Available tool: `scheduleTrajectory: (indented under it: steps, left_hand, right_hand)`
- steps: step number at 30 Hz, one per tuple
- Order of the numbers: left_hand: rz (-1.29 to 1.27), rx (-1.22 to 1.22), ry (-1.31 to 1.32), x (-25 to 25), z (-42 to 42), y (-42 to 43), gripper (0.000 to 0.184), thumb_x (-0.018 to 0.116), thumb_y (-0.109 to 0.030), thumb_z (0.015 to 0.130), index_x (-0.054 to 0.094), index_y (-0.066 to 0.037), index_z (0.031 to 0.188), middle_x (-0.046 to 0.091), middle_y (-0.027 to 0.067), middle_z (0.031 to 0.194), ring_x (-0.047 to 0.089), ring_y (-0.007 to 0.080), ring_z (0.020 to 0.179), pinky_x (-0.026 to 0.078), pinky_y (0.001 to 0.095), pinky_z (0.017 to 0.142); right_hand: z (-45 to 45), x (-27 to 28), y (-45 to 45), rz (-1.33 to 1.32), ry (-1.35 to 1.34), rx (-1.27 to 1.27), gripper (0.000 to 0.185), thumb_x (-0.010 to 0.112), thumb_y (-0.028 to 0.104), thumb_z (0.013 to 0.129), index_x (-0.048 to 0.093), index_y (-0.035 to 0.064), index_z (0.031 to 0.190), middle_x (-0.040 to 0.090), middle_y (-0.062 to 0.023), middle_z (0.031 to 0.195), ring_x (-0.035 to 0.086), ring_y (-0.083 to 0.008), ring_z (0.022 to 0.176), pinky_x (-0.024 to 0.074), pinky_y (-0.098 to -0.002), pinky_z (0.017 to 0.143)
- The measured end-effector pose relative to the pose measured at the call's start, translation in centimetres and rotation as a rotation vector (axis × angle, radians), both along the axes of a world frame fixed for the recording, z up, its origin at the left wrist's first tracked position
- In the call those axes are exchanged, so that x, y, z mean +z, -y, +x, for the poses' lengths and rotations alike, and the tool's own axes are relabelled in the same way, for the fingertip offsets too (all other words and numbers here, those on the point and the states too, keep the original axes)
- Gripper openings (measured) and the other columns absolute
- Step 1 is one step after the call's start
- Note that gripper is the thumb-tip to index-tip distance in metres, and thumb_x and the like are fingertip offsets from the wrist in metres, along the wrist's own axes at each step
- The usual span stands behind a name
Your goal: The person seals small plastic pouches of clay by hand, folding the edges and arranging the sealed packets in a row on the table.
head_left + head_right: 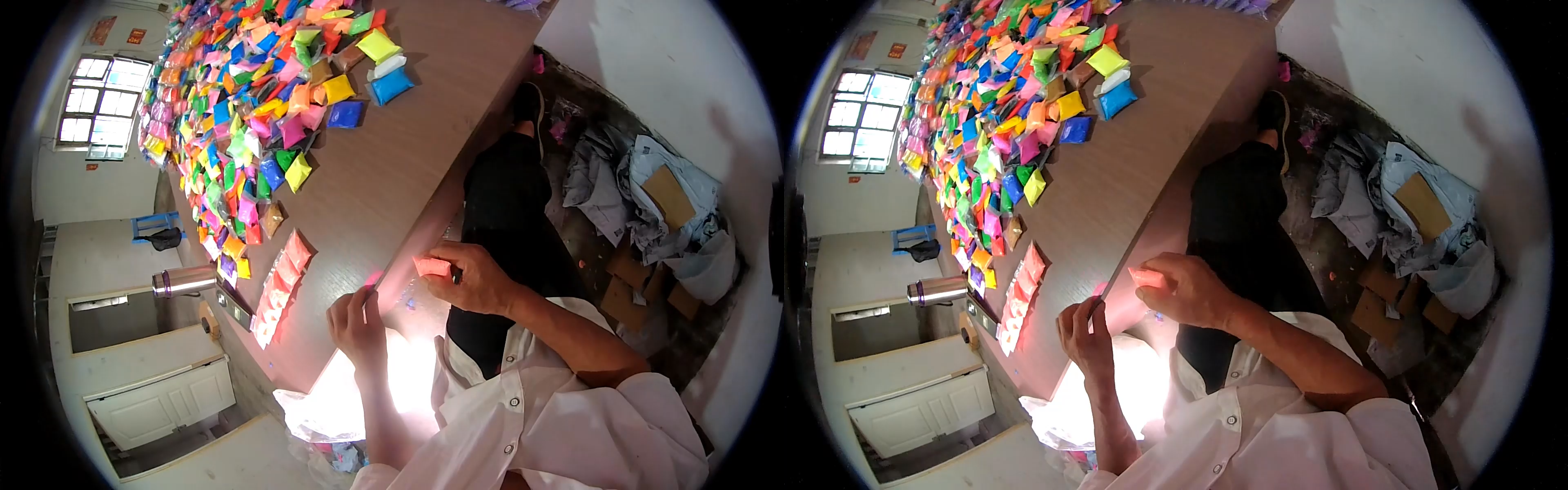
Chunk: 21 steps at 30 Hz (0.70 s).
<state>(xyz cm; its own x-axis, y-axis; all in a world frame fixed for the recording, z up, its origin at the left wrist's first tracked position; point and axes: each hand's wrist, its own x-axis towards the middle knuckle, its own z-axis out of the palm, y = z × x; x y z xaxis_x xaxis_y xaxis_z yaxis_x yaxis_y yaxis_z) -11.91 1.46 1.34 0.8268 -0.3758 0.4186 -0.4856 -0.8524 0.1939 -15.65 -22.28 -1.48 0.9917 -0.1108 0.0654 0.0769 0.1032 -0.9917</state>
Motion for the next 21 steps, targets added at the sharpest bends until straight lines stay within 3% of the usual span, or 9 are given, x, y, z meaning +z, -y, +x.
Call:
scheduleTrajectory:
  steps: [7,11,16,17,19,21]
  left_hand:
    - [-0.044,-0.046,0.010,1.2,0.0,0.7,0.010,0.076,0.000,0.091,0.072,-0.004,0.100,0.069,0.0086,0.092,0.065,0.0264,0.088,0.053,0.0401,0.078]
    - [-0.264,-0.035,-0.158,3.0,-2.2,3.6,0.006,0.072,0.001,0.094,0.071,-0.001,0.100,0.072,0.0107,0.088,0.069,0.0233,0.073,0.055,0.0350,0.067]
    - [-0.256,-0.224,-0.100,2.1,-3.0,6.9,0.013,0.076,0.004,0.092,0.075,0.001,0.104,0.070,0.0090,0.076,0.063,0.0142,0.059,0.048,0.0281,0.054]
    - [-0.257,-0.224,-0.102,1.8,-2.8,6.9,0.013,0.076,0.004,0.092,0.075,0.001,0.104,0.070,0.0090,0.076,0.063,0.0142,0.059,0.048,0.0281,0.054]
    - [-0.195,-0.117,-0.090,1.6,-2.3,6.8,0.008,0.074,0.003,0.091,0.073,-0.004,0.097,0.068,0.0089,0.074,0.067,0.0226,0.062,0.051,0.0349,0.055]
    - [-0.213,-0.124,-0.072,2.1,-1.7,6.9,0.009,0.074,0.003,0.091,0.070,-0.004,0.093,0.064,0.0079,0.070,0.063,0.0208,0.057,0.048,0.0346,0.052]
  right_hand:
    - [-0.2,-0.8,-0.6,-0.161,0.126,-0.075,0.027,0.078,0.017,0.091,0.072,0.0000,0.111,0.072,-0.0165,0.099,0.072,-0.0332,0.087,0.0579,-0.0383,0.076]
    - [-0.3,-0.6,-1.0,-0.220,0.161,-0.100,0.026,0.078,0.015,0.092,0.072,0.0004,0.112,0.072,-0.0165,0.098,0.072,-0.0337,0.088,0.0578,-0.0391,0.076]
    - [-0.5,-0.5,-0.7,-0.252,0.229,-0.121,0.024,0.077,0.013,0.093,0.072,0.0004,0.113,0.070,-0.0163,0.095,0.071,-0.0341,0.084,0.0575,-0.0408,0.073]
    - [-0.5,-0.5,-0.7,-0.281,0.223,-0.119,0.024,0.077,0.012,0.093,0.072,0.0001,0.112,0.070,-0.0163,0.094,0.070,-0.0345,0.084,0.0573,-0.0411,0.073]
    - [-0.6,-0.6,-0.8,-0.312,0.214,-0.118,0.023,0.077,0.011,0.092,0.071,-0.0002,0.112,0.069,-0.0163,0.092,0.070,-0.0349,0.083,0.0571,-0.0414,0.073]
    - [-0.6,-0.8,-1.1,-0.316,0.193,-0.130,0.023,0.077,0.010,0.091,0.071,-0.0007,0.111,0.069,-0.0167,0.093,0.070,-0.0351,0.084,0.0568,-0.0413,0.072]
